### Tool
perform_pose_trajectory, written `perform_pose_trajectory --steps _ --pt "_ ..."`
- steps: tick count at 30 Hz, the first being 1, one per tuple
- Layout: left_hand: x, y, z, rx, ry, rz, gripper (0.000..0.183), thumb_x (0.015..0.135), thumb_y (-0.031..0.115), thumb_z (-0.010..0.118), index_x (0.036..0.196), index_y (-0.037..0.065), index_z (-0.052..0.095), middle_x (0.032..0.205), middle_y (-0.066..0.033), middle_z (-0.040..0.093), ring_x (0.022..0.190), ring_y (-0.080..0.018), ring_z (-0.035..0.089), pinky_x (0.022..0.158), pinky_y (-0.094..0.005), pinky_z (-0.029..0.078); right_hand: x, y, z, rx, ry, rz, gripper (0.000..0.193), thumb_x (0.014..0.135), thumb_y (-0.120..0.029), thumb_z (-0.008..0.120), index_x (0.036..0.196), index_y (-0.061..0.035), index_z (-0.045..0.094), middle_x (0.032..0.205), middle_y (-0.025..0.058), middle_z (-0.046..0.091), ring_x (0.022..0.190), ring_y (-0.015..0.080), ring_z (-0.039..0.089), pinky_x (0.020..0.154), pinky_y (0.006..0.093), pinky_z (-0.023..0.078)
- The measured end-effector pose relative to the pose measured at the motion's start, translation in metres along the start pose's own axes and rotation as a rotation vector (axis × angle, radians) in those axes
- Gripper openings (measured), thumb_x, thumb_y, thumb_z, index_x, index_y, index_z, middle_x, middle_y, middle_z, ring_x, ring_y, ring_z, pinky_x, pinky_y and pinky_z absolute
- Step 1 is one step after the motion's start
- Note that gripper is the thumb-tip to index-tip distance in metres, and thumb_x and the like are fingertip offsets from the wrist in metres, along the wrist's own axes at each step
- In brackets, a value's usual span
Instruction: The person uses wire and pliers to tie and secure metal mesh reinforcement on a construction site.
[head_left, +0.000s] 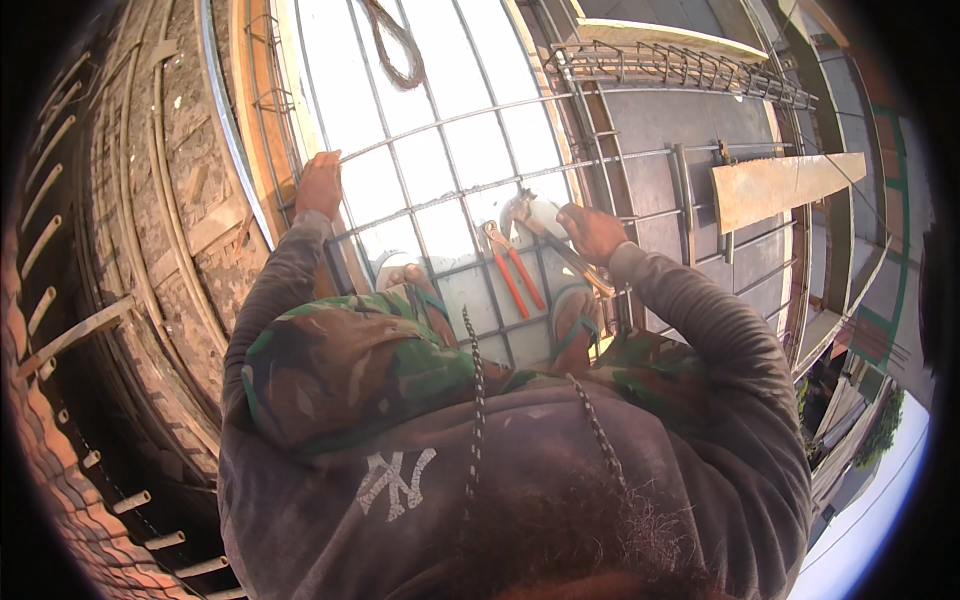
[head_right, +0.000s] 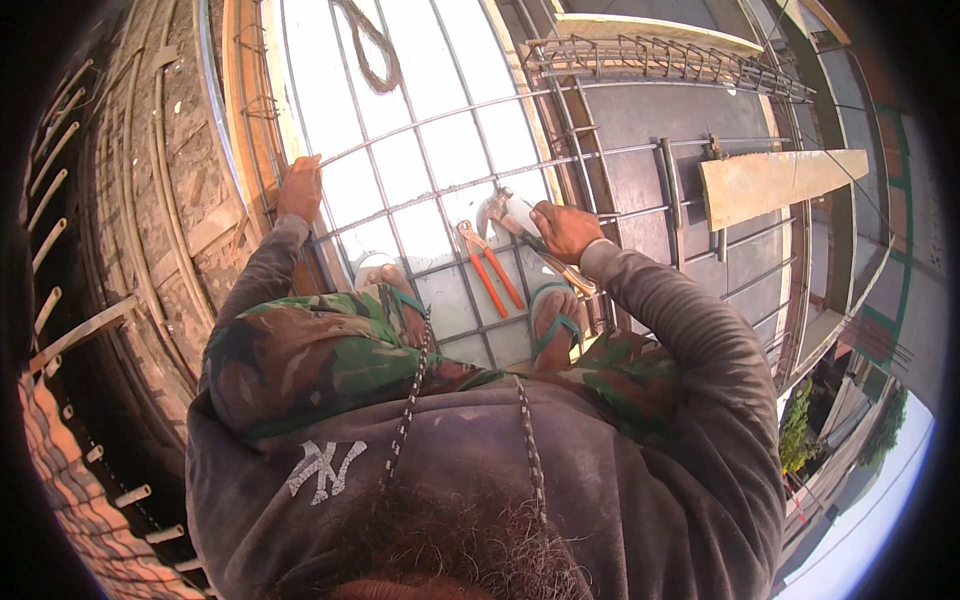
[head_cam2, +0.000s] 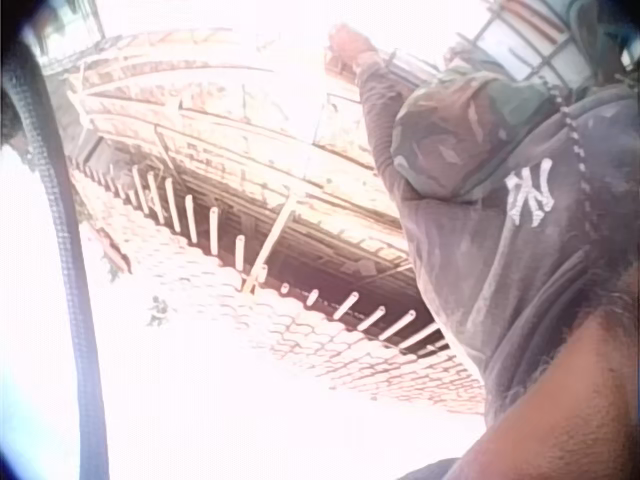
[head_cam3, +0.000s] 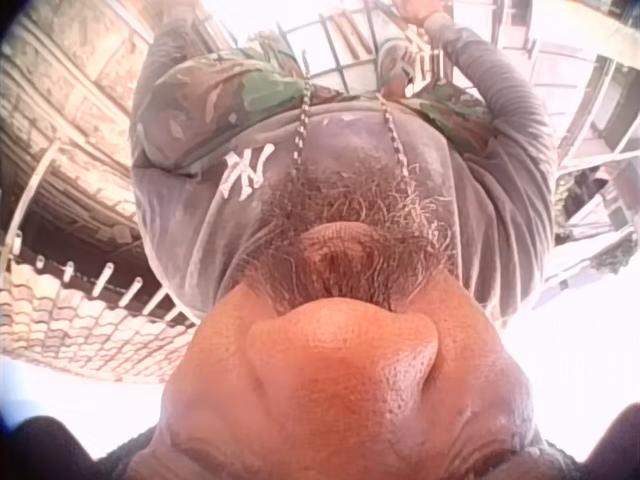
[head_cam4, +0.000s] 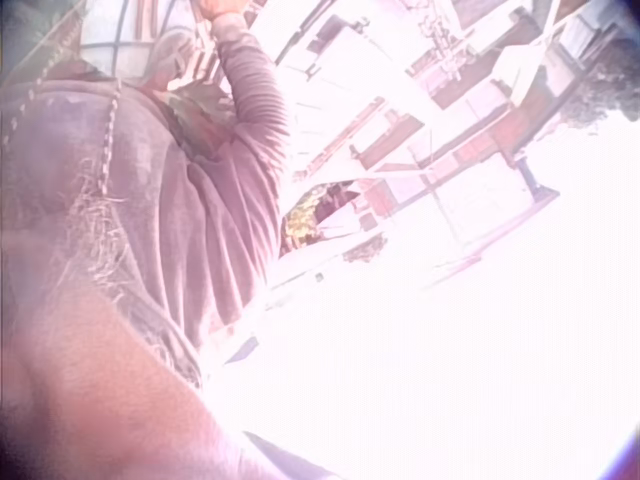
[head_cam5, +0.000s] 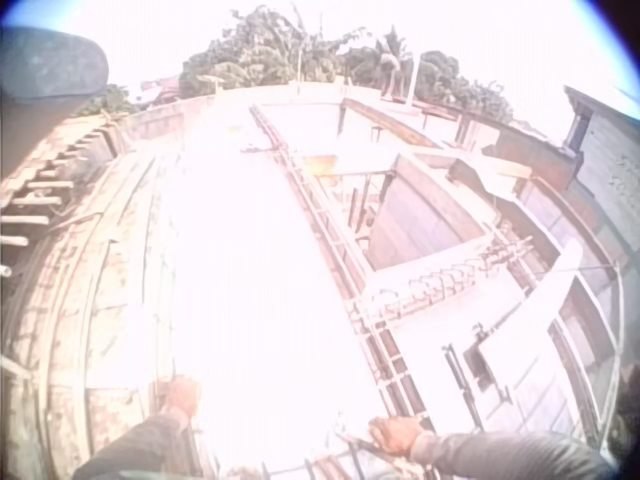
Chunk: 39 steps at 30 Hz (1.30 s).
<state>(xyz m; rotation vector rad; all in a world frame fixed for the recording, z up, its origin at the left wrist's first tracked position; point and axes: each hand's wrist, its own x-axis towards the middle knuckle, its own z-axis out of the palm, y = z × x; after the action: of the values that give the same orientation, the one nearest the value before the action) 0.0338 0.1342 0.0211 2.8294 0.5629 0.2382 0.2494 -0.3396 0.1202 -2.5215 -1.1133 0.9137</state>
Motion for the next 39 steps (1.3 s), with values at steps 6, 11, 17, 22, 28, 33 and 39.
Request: perform_pose_trajectory --steps 6,11,17,22,28,33,39 --pt "-0.003 0.097 -0.029 -0.48 -0.149 -0.034 0.043 0.1 0.025 0.07 0.138 0.005 0.062 0.124 -0.0147 0.066 0.115 -0.0298 0.063 0.1 -0.0441 0.054 -0.001 -0.044 -0.008 0.061 -0.125 0.02 0.037 0.109 -0.035 0.044 0.118 -0.005 0.064 0.098 0.0249 0.072 0.095 0.046 0.069 0.086 0.0548 0.052" --pt "-0.022 0.201 -0.037 -1.508 -0.619 -0.357 0.043 0.103 0.026 0.071 0.131 -0.006 0.065 0.106 -0.0081 0.071 0.092 -0.0155 0.069 0.084 -0.0318 0.059 0.009 -0.074 0.015 0.294 -0.165 -0.035 0.043 0.111 -0.039 0.041 0.12 -0.0049 0.066 0.097 0.0231 0.072 0.097 0.0443 0.069 0.091 0.0525 0.052" --pt "-0.026 0.206 -0.032 -1.75 -0.522 -0.621 0.028 0.105 0.023 0.066 0.118 -0.003 0.068 0.1 -0.0072 0.069 0.087 -0.016 0.066 0.084 -0.0331 0.059 0.008 -0.099 0.001 0.538 -0.249 -0.05 0.037 0.111 -0.034 0.047 0.112 -0.0032 0.068 0.091 0.0162 0.068 0.09 0.0322 0.067 0.088 0.0428 0.052" --pt "-0.03 0.193 -0.029 -1.692 -0.639 -0.59 0.027 0.109 0.027 0.06 0.113 0.0 0.063 0.094 -0.0032 0.063 0.085 -0.0117 0.061 0.085 -0.0334 0.057 0.014 -0.095 -0.005 0.495 0.047 -0.153 0.028 0.106 -0.027 0.056 0.113 -0.0041 0.071 0.093 0.0197 0.072 0.089 0.0347 0.07 0.082 0.0428 0.054" --pt "-0.019 0.194 -0.039 -1.264 -0.565 -0.293 0.029 0.109 0.025 0.055 0.113 -0.003 0.06 0.092 -0.0037 0.062 0.081 -0.0121 0.059 0.077 -0.03 0.053 0.02 -0.101 -0.013 0.371 0.148 -0.045 0.025 0.103 -0.024 0.062 0.111 -0.0048 0.074 0.097 0.0215 0.074 0.09 0.0391 0.072 0.081 0.0424 0.056" --pt "-0.022 0.196 -0.04 -1.233 -0.57 -0.357 0.029 0.108 0.026 0.057 0.112 -0.004 0.059 0.091 -0.0039 0.061 0.081 -0.0117 0.058 0.076 -0.0297 0.052 0.027 -0.094 -0.006 0.599 -0.036 -0.092 0.025 0.102 -0.02 0.061 0.11 -0.0007 0.074 0.09 0.0153 0.076 0.083 0.0222 0.072 0.08 0.0376 0.057" --pt "-0.02 0.187 -0.051 -1.184 -0.533 -0.154 0.028 0.106 0.026 0.062 0.108 -0.003 0.06 0.089 -0.0042 0.063 0.081 -0.0116 0.059 0.077 -0.0304 0.052 0.027 -0.096 -0.012 0.865 -0.21 0.104 0.026 0.104 -0.017 0.059 0.11 0.0035 0.073 0.09 0.0072 0.074 0.078 0.0123 0.064 0.074 0.0309 0.055"
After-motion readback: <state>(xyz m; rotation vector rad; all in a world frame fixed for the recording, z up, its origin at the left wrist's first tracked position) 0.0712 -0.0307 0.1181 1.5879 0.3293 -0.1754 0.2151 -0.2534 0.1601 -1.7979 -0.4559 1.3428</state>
